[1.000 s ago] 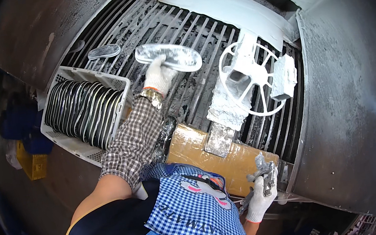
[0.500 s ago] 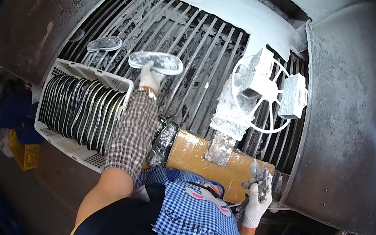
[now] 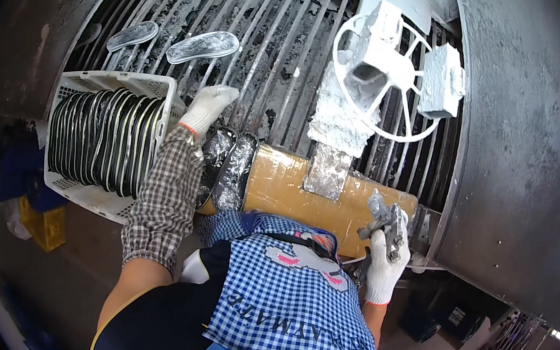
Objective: The person spray paints a series of black slippers white using a handheld spray gun. They pick up each slipper from a white basket, hold it against a rotating fixture, and apply a coat of white paint to the sole and sides before placing it back in the basket.
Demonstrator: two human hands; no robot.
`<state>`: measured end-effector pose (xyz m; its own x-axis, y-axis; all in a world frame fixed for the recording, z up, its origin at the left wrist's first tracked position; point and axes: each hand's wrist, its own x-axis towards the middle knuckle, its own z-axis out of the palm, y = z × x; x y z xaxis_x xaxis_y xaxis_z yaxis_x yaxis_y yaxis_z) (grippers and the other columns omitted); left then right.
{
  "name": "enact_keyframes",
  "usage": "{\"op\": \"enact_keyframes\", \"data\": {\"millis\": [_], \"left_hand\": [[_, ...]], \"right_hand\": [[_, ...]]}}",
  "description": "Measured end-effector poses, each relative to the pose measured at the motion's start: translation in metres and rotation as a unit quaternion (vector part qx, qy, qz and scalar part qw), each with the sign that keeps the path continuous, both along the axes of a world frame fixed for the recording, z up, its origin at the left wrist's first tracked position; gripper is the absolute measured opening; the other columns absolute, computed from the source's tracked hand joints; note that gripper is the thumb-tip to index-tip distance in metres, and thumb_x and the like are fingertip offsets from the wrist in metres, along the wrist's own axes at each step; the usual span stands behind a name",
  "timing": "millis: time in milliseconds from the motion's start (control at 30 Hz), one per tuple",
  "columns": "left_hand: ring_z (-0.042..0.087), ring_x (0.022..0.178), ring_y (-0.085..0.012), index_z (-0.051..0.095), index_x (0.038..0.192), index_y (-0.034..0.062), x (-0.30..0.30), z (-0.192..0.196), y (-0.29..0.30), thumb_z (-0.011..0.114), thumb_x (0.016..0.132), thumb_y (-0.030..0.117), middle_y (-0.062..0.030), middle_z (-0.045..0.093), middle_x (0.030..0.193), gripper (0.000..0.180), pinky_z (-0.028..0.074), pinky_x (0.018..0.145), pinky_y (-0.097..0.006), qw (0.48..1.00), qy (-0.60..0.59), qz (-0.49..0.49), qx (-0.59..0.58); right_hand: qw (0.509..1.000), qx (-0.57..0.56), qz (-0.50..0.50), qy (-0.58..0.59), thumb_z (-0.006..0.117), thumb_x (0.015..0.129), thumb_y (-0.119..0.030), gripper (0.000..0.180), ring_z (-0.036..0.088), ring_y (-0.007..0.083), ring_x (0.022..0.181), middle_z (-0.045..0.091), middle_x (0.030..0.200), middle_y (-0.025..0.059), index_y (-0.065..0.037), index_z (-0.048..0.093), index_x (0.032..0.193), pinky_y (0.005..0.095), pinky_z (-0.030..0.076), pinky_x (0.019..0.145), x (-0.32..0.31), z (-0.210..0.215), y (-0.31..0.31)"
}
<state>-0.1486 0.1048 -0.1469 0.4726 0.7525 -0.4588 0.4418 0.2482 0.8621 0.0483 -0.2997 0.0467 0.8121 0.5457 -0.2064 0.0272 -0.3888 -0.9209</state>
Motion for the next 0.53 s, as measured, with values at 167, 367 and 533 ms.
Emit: {"op": "enact_keyframes", "data": {"millis": [167,367,533], "left_hand": [[0.06,0.139,-0.0317,0.063,0.147,0.0061,-0.014,0.05,-0.031,0.086,0.083,0.04,-0.0201,0.064,0.148,0.076,0.045,0.12,-0.039,0.935,0.243,-0.252,0.051],[0.051,0.143,-0.0368,0.068,0.143,0.0144,-0.009,0.034,-0.049,0.09,0.068,0.039,-0.0186,0.064,0.145,0.083,0.029,0.128,-0.054,0.832,0.379,-0.332,0.231],[0.031,0.159,-0.0419,0.056,0.155,0.0176,0.003,0.044,-0.036,0.088,0.074,0.043,-0.0182,0.049,0.163,0.092,0.018,0.129,-0.068,0.773,0.449,-0.414,0.171]], "right_hand": [[0.999,0.039,0.008,-0.003,0.058,0.098,-0.004,0.033,0.066,0.0142,0.085,0.067,0.098,0.0044,0.005,0.064,0.129,0.0305,0.052,0.083,0.003,-0.005,-0.006],[0.998,0.061,0.0,0.014,0.058,0.098,-0.005,0.044,0.067,0.0136,0.087,0.068,0.101,0.005,0.006,0.06,0.141,0.0298,0.052,0.083,0.005,-0.009,-0.021],[0.997,0.064,-0.022,0.027,0.061,0.099,-0.007,0.053,0.07,0.015,0.09,0.07,0.104,0.0051,0.003,0.055,0.151,0.0303,0.054,0.084,0.009,-0.018,-0.036]]}}
